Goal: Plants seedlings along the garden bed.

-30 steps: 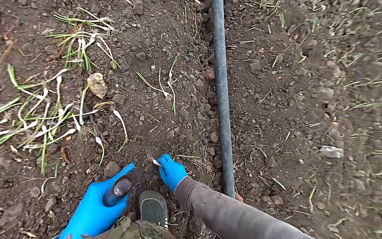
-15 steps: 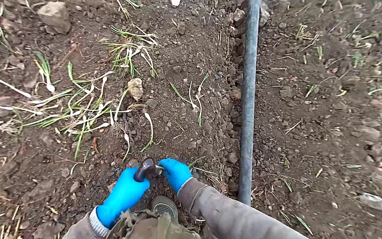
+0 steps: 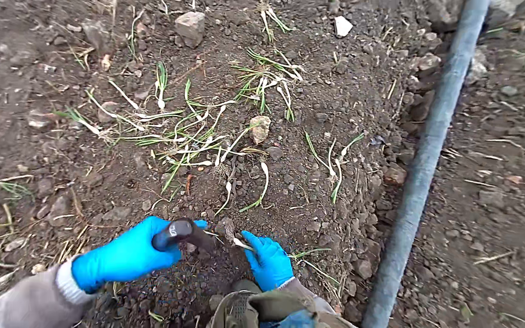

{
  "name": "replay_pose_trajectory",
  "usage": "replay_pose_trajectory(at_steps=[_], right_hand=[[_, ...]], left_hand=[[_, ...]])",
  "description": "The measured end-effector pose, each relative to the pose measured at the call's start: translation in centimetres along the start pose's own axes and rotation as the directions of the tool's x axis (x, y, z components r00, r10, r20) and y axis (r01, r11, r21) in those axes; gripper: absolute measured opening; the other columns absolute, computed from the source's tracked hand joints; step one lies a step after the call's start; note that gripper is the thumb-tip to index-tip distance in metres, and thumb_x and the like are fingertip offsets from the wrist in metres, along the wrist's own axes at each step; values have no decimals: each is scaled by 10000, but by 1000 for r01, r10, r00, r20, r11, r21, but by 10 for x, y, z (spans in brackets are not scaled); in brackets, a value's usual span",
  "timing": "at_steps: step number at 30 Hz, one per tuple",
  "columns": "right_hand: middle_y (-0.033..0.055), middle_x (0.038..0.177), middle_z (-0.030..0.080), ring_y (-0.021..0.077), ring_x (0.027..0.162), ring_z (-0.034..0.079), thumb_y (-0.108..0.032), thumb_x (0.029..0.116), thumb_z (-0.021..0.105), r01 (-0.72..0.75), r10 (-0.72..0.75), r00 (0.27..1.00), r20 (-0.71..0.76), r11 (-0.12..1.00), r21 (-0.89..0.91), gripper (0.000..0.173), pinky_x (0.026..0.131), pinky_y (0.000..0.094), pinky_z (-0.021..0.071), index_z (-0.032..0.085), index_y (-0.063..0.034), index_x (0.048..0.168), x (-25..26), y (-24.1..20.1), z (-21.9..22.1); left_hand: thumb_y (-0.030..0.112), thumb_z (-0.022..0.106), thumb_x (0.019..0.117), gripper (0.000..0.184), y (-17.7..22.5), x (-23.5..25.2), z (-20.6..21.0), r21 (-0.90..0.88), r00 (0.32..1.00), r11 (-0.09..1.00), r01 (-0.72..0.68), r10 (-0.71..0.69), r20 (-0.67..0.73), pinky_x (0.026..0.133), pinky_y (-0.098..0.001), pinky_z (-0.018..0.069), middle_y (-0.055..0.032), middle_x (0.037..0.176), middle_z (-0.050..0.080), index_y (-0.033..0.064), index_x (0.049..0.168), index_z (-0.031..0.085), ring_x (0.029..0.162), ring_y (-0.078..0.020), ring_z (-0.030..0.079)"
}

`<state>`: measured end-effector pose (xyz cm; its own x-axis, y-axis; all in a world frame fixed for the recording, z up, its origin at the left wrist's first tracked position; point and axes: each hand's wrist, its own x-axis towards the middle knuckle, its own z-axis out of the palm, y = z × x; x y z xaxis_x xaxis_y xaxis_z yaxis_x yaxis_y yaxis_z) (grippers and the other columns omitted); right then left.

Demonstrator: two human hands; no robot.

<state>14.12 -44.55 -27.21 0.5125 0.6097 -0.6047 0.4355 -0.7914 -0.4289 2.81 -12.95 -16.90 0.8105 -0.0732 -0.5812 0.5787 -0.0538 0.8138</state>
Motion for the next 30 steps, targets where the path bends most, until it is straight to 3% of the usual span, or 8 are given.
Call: replay_pose_trajectory(at_steps=[3,6,12,16,19,22,25,30], right_hand=[[156,1132,761,352,1101,718,-209,1009,591,83,-79,984,-160,996,18,284,962,546,563,751,-82,1207,-8,2,2],[132,984,764,330,941,746,-227,973,635,239,-249,929,-274,969,-71,228,817,533,609,809,-127,1080,-5,-6,-11],[223,1331,644,422,1289,576,-220,1062,489,200,-42,877,478,937,-285,338,1048,588,460,686,-44,1274,46,-74,-13],[244,1416,578,485,1320,529,-84,1013,532,306,-71,801,594,902,-305,359,993,640,484,596,-13,1359,56,-82,24],[209,1228,687,420,1156,653,-330,1046,530,384,-312,903,296,896,-224,395,905,568,543,691,-44,1266,35,-62,5],[151,945,745,357,871,736,-182,911,635,383,-455,869,-196,868,-315,317,691,511,608,765,-119,1192,64,-39,-7],[170,1300,659,383,1194,631,-175,1030,546,194,-122,975,187,878,-437,512,943,531,530,507,-214,1538,116,-52,-50],[191,1246,685,395,1142,674,-202,1082,428,266,-107,926,362,866,-424,364,924,559,539,572,-136,1411,132,-57,-66]], left_hand=[[176,714,792,173,41,-4,-2,158,998,986,-58,56,14,629,-205,557,125,809,708,228,950,762,701,32,636],[179,684,899,446,30,21,34,320,987,941,112,-144,78,727,-369,550,-1,936,722,266,1337,693,803,-100,655],[160,663,886,126,-14,11,48,77,967,964,254,-255,3,657,-328,490,-8,809,633,89,979,711,702,-89,576],[112,681,817,542,30,-31,8,129,1000,992,-9,8,10,812,-246,583,84,1232,723,221,1348,689,946,28,677],[143,709,769,676,46,-43,-1,261,989,959,-108,130,-70,781,-226,601,96,1163,746,257,1431,628,915,36,689],[188,704,817,670,21,-25,2,375,993,924,71,-29,-116,762,-376,578,12,1038,755,307,1466,588,860,-94,698],[193,688,829,686,-1,-14,5,328,981,928,180,-144,-130,803,-354,566,20,1094,747,308,1492,556,887,-84,686],[227,714,865,767,8,-21,11,325,972,918,226,-234,-15,885,-498,549,-115,1127,735,303,1574,432,996,-243,704]])
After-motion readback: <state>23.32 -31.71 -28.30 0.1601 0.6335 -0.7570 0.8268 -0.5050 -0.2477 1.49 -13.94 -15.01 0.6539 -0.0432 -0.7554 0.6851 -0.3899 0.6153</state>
